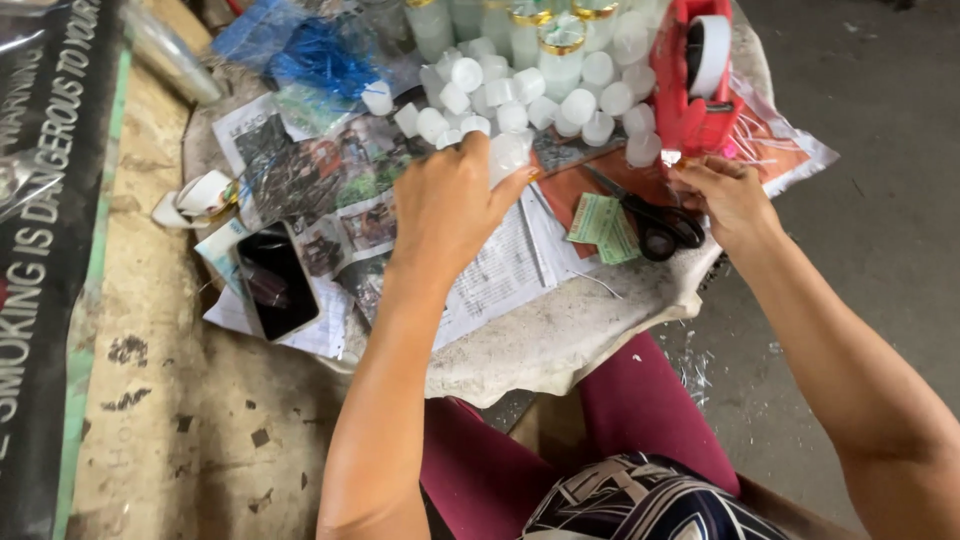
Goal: The person is packaging small white tea light candles into clear plastic bags, adding labels, and sealing them with tape.
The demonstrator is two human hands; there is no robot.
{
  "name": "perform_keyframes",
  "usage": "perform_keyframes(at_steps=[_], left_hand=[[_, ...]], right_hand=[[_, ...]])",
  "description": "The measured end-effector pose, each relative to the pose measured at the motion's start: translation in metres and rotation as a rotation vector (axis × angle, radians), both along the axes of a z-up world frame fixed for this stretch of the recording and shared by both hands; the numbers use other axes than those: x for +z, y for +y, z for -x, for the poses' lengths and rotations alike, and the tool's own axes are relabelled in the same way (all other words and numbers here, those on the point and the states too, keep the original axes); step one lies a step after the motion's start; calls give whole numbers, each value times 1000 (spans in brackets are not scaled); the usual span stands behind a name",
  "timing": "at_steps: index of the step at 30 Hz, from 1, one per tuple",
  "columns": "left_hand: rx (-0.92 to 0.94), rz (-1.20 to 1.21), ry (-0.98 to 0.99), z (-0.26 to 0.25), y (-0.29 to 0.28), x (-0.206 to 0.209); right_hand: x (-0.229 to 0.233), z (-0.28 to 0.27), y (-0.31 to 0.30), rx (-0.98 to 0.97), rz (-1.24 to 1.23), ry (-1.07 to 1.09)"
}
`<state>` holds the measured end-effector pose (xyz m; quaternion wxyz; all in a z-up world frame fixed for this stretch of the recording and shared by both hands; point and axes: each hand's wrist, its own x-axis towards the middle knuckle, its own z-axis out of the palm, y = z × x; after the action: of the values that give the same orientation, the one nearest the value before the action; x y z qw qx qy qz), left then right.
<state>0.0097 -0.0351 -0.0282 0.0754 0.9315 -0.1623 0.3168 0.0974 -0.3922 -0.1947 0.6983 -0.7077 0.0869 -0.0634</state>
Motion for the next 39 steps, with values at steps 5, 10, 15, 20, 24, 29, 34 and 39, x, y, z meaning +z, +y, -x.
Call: perform_keyframes(at_steps=[5, 10, 15, 20, 24, 29, 34, 39], left_hand=[[-27, -9, 148, -1, 3, 0], [-81, 35, 143, 1, 8, 1], [-106, 62, 115, 4, 12, 3], [-70, 53, 244, 4, 15, 9], [-76, 40, 194, 7, 16, 9], [-73, 43, 231, 7, 21, 8], [-145, 155, 78, 15, 32, 11], [-137, 219, 127, 22, 42, 15]], right_hand=[[103, 46, 32, 392, 209, -198], [216, 53, 87, 788, 501, -365], [244, 28, 139, 978, 783, -533], [239, 19, 164, 969, 887, -444], [224, 9, 169, 929, 936, -422], [183, -10, 170, 1070, 458, -400], [69, -42, 192, 937, -133, -338], [87, -7, 196, 728, -249, -327]])
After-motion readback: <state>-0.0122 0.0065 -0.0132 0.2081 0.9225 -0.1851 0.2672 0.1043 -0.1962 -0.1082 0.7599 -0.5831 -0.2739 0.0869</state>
